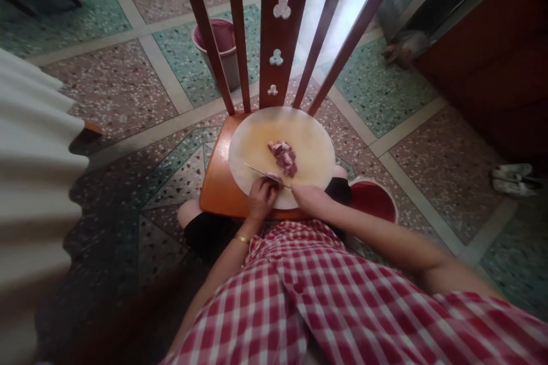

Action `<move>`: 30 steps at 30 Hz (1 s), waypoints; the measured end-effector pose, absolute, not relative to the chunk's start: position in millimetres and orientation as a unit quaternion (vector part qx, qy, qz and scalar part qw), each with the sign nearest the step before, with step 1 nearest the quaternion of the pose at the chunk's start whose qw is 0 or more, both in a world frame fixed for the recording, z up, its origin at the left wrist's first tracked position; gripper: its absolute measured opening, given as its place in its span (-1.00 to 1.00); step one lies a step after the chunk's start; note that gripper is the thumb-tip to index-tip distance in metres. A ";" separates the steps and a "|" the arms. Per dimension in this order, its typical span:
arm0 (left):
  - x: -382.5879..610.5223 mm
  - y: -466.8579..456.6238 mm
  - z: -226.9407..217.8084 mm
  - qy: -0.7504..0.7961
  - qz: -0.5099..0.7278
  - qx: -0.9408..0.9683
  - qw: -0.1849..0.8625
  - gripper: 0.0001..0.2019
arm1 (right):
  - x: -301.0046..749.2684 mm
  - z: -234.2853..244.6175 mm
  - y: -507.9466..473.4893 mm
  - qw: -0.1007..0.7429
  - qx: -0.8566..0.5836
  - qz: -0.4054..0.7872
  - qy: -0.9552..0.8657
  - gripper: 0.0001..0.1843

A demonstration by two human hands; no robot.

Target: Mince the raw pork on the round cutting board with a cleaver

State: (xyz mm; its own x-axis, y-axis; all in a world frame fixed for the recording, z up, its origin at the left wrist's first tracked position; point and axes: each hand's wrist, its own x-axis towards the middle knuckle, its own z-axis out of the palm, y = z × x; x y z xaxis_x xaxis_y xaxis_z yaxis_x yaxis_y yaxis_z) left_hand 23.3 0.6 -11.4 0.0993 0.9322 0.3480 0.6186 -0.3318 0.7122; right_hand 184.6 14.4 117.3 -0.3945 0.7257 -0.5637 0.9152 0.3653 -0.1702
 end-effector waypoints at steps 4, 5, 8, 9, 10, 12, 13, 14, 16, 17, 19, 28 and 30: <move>24.8 0.9 -10.9 0.556 0.381 0.714 0.189 -0.79 | 171.5 111.8 30.6 0.168 0.502 -0.246 0.812 -0.67; 25.6 0.5 -10.9 0.559 0.378 0.714 0.187 -0.80 | 176.7 112.6 26.6 0.178 0.507 -0.245 0.807 -0.68; 27.6 -0.9 -11.7 0.568 0.368 0.711 0.191 -0.80 | 206.2 119.2 3.5 0.238 0.529 -0.250 0.775 -0.76; 27.8 -1.2 -12.1 0.568 0.365 0.711 0.195 -0.80 | 215.3 121.4 -3.4 0.254 0.533 -0.254 0.766 -0.77; 27.7 -1.4 -12.4 0.567 0.364 0.711 0.199 -0.80 | 221.4 122.6 -7.7 0.264 0.536 -0.256 0.760 -0.78; 27.0 -1.1 -12.7 0.563 0.366 0.713 0.203 -0.80 | 220.1 119.9 -5.7 0.260 0.530 -0.257 0.765 -0.77; 26.5 -0.7 -12.7 0.561 0.368 0.713 0.202 -0.80 | 212.7 115.7 0.6 0.246 0.525 -0.255 0.774 -0.75; 26.2 -0.1 -12.5 0.561 0.370 0.714 0.199 -0.81 | 201.9 110.2 9.5 0.231 0.518 -0.255 0.783 -0.72; 26.0 1.1 -12.0 0.564 0.367 0.715 0.190 -0.81 | 176.5 98.3 29.9 0.187 0.505 -0.257 0.802 -0.63; 26.1 1.6 -11.7 0.566 0.365 0.716 0.183 -0.81 | 165.6 93.4 38.4 0.179 0.503 -0.259 0.805 -0.61; 26.7 2.3 -11.6 0.573 0.361 0.717 0.168 -0.82 | 154.4 87.7 45.6 0.159 0.503 -0.254 0.811 -0.59; 27.0 3.5 -7.6 0.565 0.369 0.720 0.164 -0.80 | 225.5 96.1 -2.0 0.206 0.571 -0.231 0.761 -0.72; 25.8 3.1 -5.8 0.559 0.369 0.723 0.169 -0.80 | 226.3 100.9 3.7 0.193 0.585 -0.218 0.757 -0.70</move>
State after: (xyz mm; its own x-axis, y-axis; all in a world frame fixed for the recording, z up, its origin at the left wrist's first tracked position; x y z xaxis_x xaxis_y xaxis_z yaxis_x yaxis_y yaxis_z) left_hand 25.8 3.1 -5.8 0.1017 0.9332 0.3448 0.6845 -0.3171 0.6565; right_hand 226.3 3.7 100.9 -0.2418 0.8007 -0.5482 0.9696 0.2213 -0.1044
